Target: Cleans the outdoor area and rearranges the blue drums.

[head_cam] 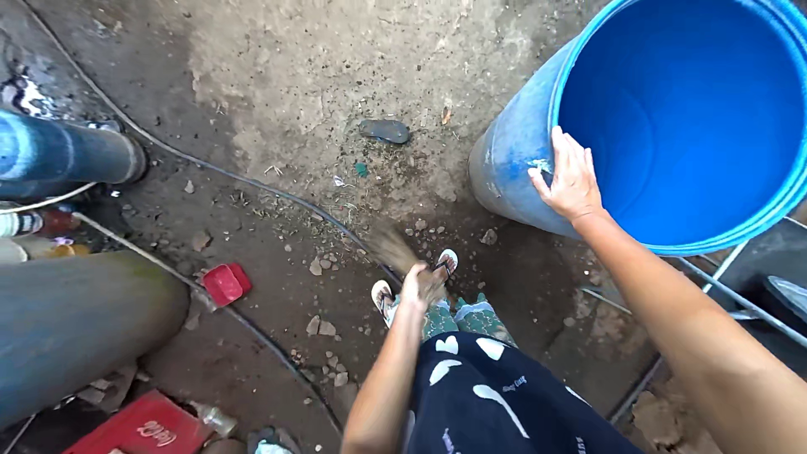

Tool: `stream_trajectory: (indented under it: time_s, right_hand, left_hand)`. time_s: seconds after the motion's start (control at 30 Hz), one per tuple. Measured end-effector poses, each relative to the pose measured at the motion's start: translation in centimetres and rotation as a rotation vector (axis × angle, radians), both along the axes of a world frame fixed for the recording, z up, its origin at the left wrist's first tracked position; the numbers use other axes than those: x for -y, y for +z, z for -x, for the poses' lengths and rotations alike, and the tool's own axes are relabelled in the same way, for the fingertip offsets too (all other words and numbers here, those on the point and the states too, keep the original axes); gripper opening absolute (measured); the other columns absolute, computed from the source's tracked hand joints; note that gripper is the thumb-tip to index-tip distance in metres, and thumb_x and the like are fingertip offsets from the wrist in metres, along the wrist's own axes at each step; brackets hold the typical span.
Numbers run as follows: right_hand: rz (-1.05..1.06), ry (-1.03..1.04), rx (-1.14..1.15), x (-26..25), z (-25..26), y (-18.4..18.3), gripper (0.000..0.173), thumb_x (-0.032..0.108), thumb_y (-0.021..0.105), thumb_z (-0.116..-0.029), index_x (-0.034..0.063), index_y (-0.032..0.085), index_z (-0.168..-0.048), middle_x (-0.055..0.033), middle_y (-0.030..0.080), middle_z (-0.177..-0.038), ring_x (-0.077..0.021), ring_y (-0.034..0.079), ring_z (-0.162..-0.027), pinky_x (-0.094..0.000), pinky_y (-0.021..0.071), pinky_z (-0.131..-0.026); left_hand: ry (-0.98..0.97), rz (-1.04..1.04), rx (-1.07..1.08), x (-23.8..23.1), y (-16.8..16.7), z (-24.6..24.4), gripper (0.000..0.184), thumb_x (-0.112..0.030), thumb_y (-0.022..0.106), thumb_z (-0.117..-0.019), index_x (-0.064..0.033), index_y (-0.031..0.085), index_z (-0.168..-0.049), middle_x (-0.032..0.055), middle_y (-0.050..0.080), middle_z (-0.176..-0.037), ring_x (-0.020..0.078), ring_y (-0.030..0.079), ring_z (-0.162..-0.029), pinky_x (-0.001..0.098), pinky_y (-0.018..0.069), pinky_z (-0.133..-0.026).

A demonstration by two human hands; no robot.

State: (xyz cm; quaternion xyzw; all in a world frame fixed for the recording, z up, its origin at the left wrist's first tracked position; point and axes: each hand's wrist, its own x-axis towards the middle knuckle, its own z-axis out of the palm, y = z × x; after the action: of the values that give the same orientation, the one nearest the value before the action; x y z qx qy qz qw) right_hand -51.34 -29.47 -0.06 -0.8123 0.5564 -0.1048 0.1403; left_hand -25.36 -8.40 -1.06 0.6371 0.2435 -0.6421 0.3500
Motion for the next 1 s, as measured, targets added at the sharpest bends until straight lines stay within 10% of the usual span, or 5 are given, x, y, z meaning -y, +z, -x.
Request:
stream_trajectory:
  time_s: [0.13, 0.4, 0.63, 0.9, 1.0]
  right_hand:
    - [0.014, 0.011, -0.012, 0.1, 0.1, 0.2, 0.079, 0.046, 0.047, -0.1009, -0.0062, 0.029, -0.157, -0.0291, 0.043, -0.156, -0.049, 0.041, -0.144, -0.0691, 0.0279, -0.115]
    - [0.014, 0.007, -0.011, 0.1, -0.2, 0.4, 0.079, 0.046, 0.046, -0.1003, -0.0084, 0.03, -0.156, -0.0324, 0.043, -0.154, -0.0509, 0.043, -0.142, -0.0694, 0.0299, -0.114]
    - [0.037, 0.016, -0.027, 0.2, 0.0, 0.1, 0.081, 0.048, 0.044, -0.1002, -0.0083, 0.029, -0.156, -0.0323, 0.043, -0.154, -0.0501, 0.044, -0.142, -0.0675, 0.0303, -0.114]
    - [-0.032, 0.032, -0.072, 0.4, 0.4, 0.1, 0.082, 0.047, 0.044, -0.1006, -0.0068, 0.022, -0.159, -0.0336, 0.039, -0.156, -0.0508, 0.041, -0.143, -0.0642, 0.0307, -0.116]
    - [-0.051, 0.018, -0.096, 0.6, 0.4, 0.3, 0.084, 0.047, 0.044, -0.0997, -0.0071, 0.021, -0.159, -0.0339, 0.037, -0.157, -0.0508, 0.04, -0.144, -0.0618, 0.0291, -0.118]
  left_hand:
    - [-0.08, 0.141, -0.102, 8.2, -2.4, 3.4, 0.026, -0.025, 0.051, -0.1039, -0.0061, 0.053, -0.122, 0.0103, 0.061, -0.083, 0.0178, 0.062, -0.065, 0.0316, 0.0551, -0.058]
    - [0.029, 0.031, -0.072, -1.2, 2.6, 5.3, 0.064, -0.013, 0.054, -0.1019, -0.0149, 0.022, -0.157, 0.0162, 0.058, -0.095, 0.0251, 0.063, -0.07, 0.0398, 0.0579, -0.063]
    - [-0.151, 0.136, -0.232, 6.6, -1.6, 7.1, 0.052, -0.019, 0.052, -0.104, -0.0109, 0.032, -0.152, 0.0164, 0.061, -0.103, 0.0228, 0.063, -0.079, 0.036, 0.0564, -0.07]
    - [-0.287, 0.131, -0.229, -9.6, 5.3, -3.7, 0.074, -0.007, 0.05, -0.1015, -0.022, 0.009, -0.162, 0.0125, 0.061, -0.084, 0.0226, 0.066, -0.064, 0.0377, 0.0601, -0.061]
    - [-0.025, -0.007, -0.115, -11.7, 6.7, -3.0, 0.056, -0.01, 0.048, -0.1028, -0.0147, 0.024, -0.154, 0.0123, 0.059, -0.077, 0.0213, 0.064, -0.059, 0.0337, 0.0578, -0.055]
